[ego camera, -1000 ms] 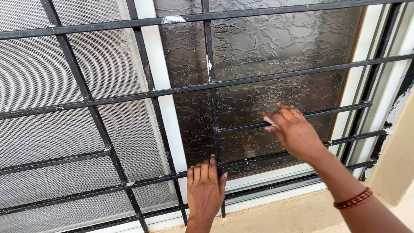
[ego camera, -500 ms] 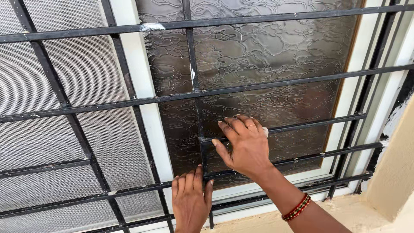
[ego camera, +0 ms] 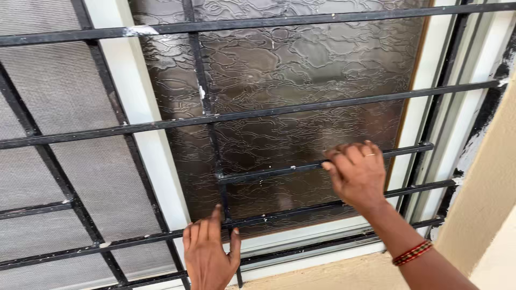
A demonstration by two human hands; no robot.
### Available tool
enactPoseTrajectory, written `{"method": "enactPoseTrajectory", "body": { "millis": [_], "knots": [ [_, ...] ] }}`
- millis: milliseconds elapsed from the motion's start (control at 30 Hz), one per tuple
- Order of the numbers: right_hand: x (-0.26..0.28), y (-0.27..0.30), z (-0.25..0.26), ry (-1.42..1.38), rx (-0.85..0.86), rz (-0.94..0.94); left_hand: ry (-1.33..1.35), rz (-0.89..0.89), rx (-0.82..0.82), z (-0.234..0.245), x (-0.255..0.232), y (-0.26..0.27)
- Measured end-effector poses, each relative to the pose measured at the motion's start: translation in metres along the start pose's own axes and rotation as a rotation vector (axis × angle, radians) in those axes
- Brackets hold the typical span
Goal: The person wipes the black metal window grille and the textured glass behind it using a white cloth. The person moves the cloth along the horizontal and vertical bars of the grille, cleaning both the mesh and the textured glass sections.
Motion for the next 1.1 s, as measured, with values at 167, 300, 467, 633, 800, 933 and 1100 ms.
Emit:
{"method": "enactPoseTrajectory", "body": {
  "millis": [167, 300, 467, 633, 800, 933, 1100],
  "knots": [
    [-0.089, 0.017, 0.015, -0.068, 0.051, -0.187, 0.132, 0.034, -0.308, 0.025, -0.030, -0.001],
    [-0.119, 0.012, 0.025, -0.203, -0.016, -0.476, 0.109, -0.118, -0.323, 0.025, -0.086, -0.022],
    [-0.027, 0.001, 0.019, -0.388, -0.110, -0.106, 0.171, -0.372, -0.244, 0.003, -0.177, -0.066],
    [-0.015, 0.000, 0.018, -0.268, -0.095, 0.067, 0.187, -0.366, -0.159, -0.018, -0.205, -0.090],
    [-0.065, 0.009, 0.025, -0.101, -0.043, 0.018, 0.114, -0.316, -0.156, -0.027, -0.206, -0.090],
    [-0.110, 0.022, 0.033, 0.106, 0.008, -0.089, 0.097, -0.286, -0.214, -0.029, -0.209, -0.090],
    [-0.134, 0.042, 0.031, 0.103, 0.071, -0.086, 0.091, -0.246, -0.255, -0.031, -0.216, -0.089]
  ]
}}
Point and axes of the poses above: each hand's wrist, its own y-axis away from the middle knuckle, its own z-axis out of the back of the hand, x = y × z, the point moved 5 cm from there along -y, towards the middle knuckle, and after that the axes turned 8 degrees about -z, right-handed, at the moved point
